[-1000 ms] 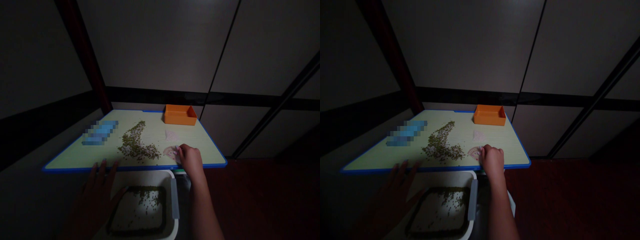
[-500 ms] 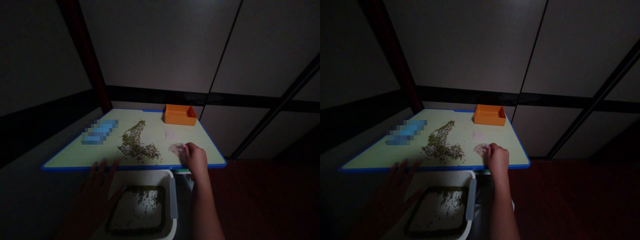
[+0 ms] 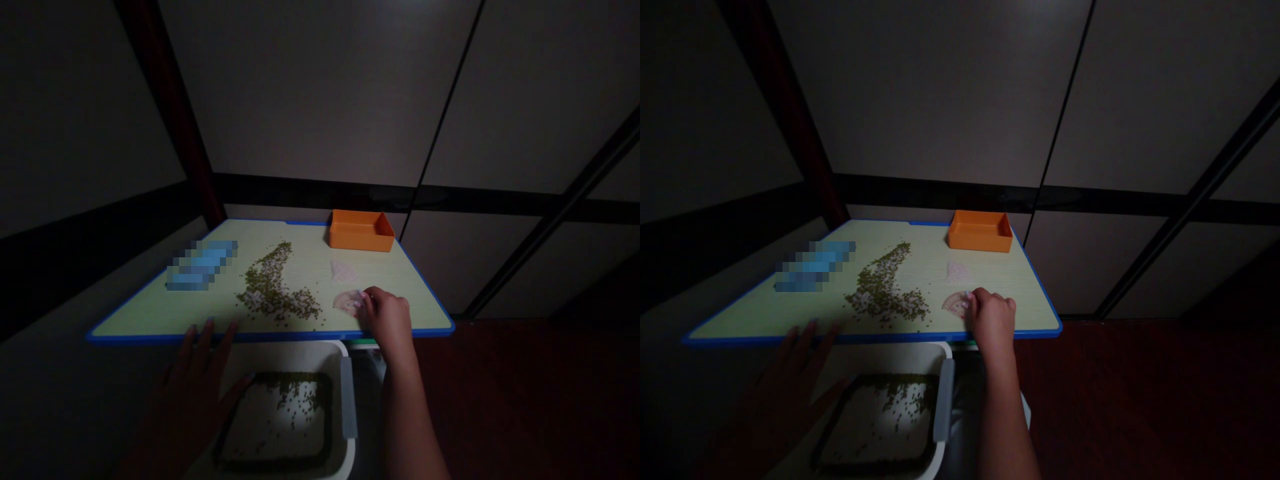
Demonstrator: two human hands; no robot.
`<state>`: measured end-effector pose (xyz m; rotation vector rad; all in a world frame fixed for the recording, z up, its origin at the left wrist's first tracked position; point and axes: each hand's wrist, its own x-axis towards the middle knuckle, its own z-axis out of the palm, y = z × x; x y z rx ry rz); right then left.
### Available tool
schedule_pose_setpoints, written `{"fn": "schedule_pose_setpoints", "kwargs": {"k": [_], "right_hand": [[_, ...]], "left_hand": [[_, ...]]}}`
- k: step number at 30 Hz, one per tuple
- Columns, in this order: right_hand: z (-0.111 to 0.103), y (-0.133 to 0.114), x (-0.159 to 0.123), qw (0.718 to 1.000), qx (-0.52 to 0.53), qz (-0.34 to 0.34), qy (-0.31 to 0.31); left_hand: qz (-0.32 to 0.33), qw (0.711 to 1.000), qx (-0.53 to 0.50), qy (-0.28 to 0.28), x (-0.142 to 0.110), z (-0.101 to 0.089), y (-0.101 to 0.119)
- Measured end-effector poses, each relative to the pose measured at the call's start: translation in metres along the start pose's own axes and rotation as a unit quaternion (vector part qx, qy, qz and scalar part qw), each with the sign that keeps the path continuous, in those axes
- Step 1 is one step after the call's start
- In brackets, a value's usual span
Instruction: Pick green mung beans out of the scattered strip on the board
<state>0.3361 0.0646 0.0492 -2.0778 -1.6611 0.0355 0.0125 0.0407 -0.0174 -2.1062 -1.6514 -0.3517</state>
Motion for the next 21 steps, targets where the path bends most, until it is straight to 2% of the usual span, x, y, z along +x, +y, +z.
{"fn": "schedule_pose_setpoints", "kwargs": {"k": [8, 14, 21], "right_hand": [[-0.0041, -0.0047, -0.0040, 0.995, 0.058, -0.071, -0.033], [-0.0067, -0.0039, -0.0061, 0.992, 0.079, -0.084, -0.047], [-0.0078, -0.0081, -0.0087, 0.987, 0.098, -0.109, -0.073]], "left_hand": [[0.006, 1.000, 0.006, 0.009, -0.0013, 0.0014, -0.0009], [-0.002, 1.000, 0.002, 0.008, -0.0026, 0.0061, -0.0017], [-0.012, 1.000, 0.008, -0.009, -0.0021, 0.0015, 0.0000]]}}
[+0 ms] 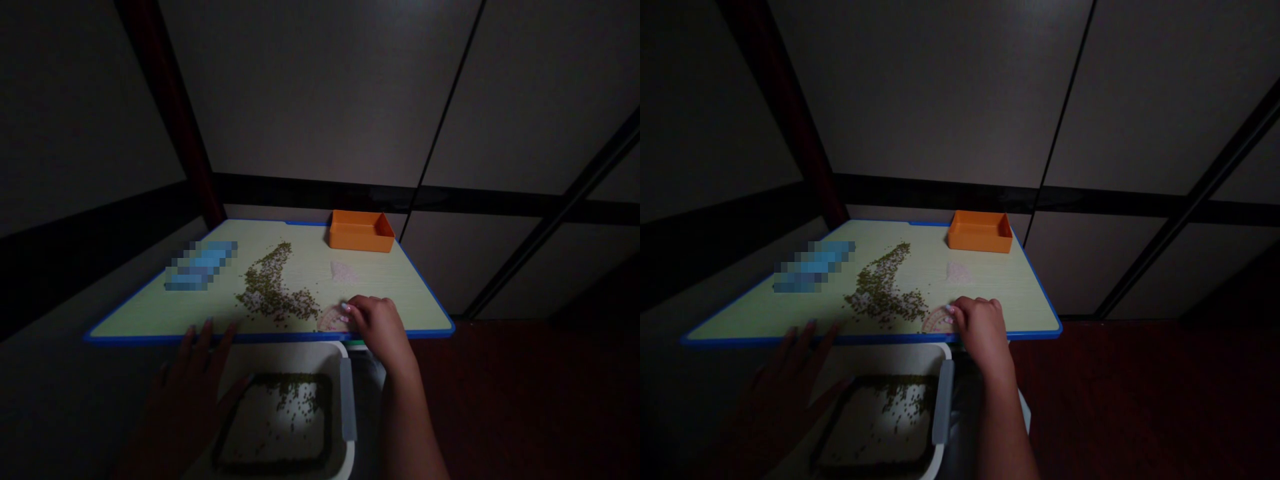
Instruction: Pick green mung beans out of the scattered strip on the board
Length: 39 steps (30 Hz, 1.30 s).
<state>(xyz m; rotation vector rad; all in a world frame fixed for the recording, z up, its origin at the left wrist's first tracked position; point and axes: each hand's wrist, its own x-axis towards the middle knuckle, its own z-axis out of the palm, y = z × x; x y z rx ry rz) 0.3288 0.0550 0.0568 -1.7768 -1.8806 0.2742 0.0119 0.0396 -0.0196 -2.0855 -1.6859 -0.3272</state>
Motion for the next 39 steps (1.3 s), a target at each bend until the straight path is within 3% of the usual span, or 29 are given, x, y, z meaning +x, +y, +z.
{"fn": "schedule_pose_setpoints", "kwargs": {"k": [14, 21, 27, 32, 36, 39], "right_hand": [[0.004, 0.005, -0.001, 0.993, 0.115, -0.039, 0.000], [0.011, 0.002, 0.003, 0.997, 0.078, -0.008, 0.023], [0.010, 0.000, 0.000, 0.987, 0.147, -0.066, -0.016], [0.005, 0.015, -0.001, 0.989, 0.145, -0.001, 0.025], [0.005, 0.024, 0.001, 0.992, 0.070, 0.073, 0.079], [0.008, 0.021, 0.003, 0.993, 0.036, 0.080, 0.074]], "left_hand": [[0.005, 1.000, 0.001, -0.008, 0.002, -0.002, 0.002], [-0.012, 1.000, -0.001, -0.028, 0.002, -0.001, 0.002], [-0.004, 1.000, -0.010, -0.006, 0.001, 0.002, 0.001], [-0.004, 0.999, -0.030, -0.010, 0.001, 0.002, -0.001], [-0.008, 1.000, -0.023, -0.014, 0.002, 0.003, -0.001], [-0.012, 1.000, -0.017, -0.017, 0.003, 0.003, 0.000]]}}
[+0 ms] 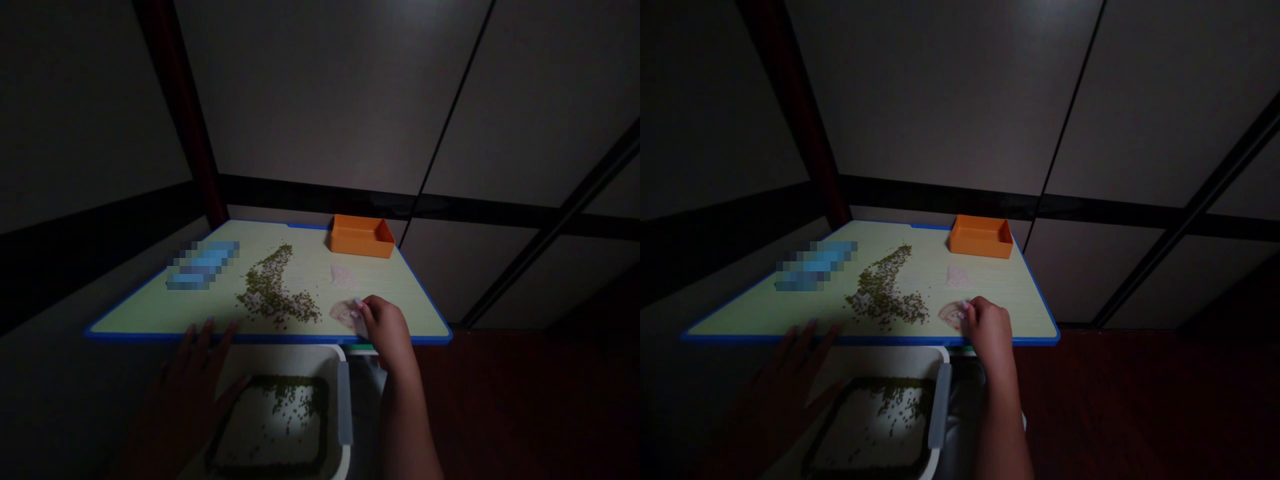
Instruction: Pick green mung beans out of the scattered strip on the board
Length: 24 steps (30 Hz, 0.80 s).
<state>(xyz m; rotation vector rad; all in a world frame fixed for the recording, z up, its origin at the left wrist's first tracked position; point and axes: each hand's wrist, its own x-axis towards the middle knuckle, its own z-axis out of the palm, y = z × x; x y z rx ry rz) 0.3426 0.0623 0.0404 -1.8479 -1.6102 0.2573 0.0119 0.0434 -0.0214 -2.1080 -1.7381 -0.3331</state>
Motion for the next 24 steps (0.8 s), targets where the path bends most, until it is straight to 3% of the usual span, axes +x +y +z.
{"fn": "schedule_pose_setpoints", "kwargs": {"k": [10, 14, 19, 24], "right_hand": [[0.020, -0.040, -0.003, 0.997, -0.052, -0.056, -0.006], [0.017, -0.035, -0.003, 0.998, -0.019, -0.066, 0.013], [0.010, -0.023, 0.002, 0.997, -0.073, -0.007, 0.039], [0.015, -0.030, 0.002, 0.995, -0.097, -0.006, 0.028]], "left_hand": [[-0.008, 1.000, -0.016, -0.001, -0.001, 0.000, -0.001], [0.001, 1.000, -0.012, 0.003, -0.001, -0.003, -0.001], [-0.008, 1.000, -0.015, -0.012, -0.001, -0.003, 0.000], [-0.004, 1.000, 0.000, -0.019, 0.000, -0.003, 0.001]]}}
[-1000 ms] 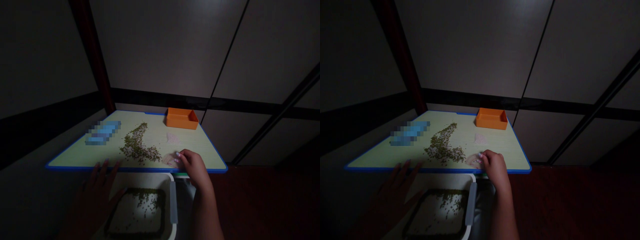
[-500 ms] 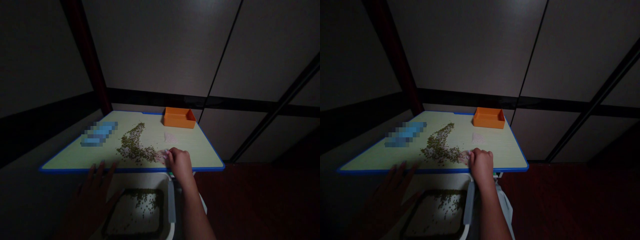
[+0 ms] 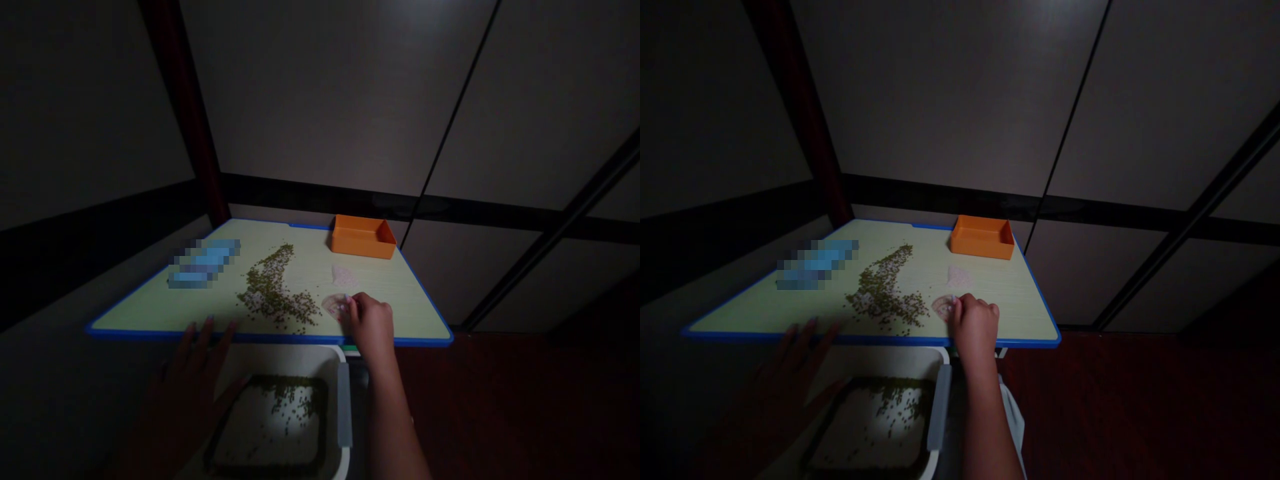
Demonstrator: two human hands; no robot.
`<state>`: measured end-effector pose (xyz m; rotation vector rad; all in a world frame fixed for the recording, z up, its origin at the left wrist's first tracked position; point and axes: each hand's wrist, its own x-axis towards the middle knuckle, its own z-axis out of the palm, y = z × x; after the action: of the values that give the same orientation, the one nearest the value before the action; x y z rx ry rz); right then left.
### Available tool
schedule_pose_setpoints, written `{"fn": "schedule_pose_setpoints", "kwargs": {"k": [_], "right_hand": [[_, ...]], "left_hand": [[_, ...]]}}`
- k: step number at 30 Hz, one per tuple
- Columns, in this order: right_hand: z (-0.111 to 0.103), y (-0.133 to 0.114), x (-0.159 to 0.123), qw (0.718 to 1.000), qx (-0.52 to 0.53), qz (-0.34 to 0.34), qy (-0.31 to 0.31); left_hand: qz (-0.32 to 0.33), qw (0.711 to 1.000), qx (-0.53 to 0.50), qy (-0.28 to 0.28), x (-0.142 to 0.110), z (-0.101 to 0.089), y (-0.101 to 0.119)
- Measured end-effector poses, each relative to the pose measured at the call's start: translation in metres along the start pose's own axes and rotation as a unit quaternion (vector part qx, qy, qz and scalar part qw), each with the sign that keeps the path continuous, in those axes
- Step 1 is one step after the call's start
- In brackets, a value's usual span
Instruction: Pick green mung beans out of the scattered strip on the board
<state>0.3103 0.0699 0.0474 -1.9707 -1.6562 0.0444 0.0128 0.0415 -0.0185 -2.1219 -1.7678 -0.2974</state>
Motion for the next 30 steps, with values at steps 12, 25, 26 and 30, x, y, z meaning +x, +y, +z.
{"fn": "schedule_pose_setpoints", "kwargs": {"k": [12, 25, 26, 30], "right_hand": [[-0.006, -0.001, -0.009, 0.989, 0.119, -0.082, -0.010], [-0.004, -0.003, -0.009, 0.983, 0.122, -0.119, -0.070], [-0.003, -0.003, -0.009, 0.983, 0.119, -0.119, -0.070], [-0.002, -0.004, -0.009, 0.986, 0.110, -0.112, -0.062]], "left_hand": [[0.003, 1.000, -0.004, 0.016, -0.004, 0.008, -0.002], [-0.004, 1.000, -0.009, -0.027, -0.001, 0.002, 0.000], [-0.006, 1.000, -0.007, -0.025, -0.001, 0.003, -0.001], [0.001, 1.000, 0.010, -0.004, -0.003, 0.007, -0.002]]}}
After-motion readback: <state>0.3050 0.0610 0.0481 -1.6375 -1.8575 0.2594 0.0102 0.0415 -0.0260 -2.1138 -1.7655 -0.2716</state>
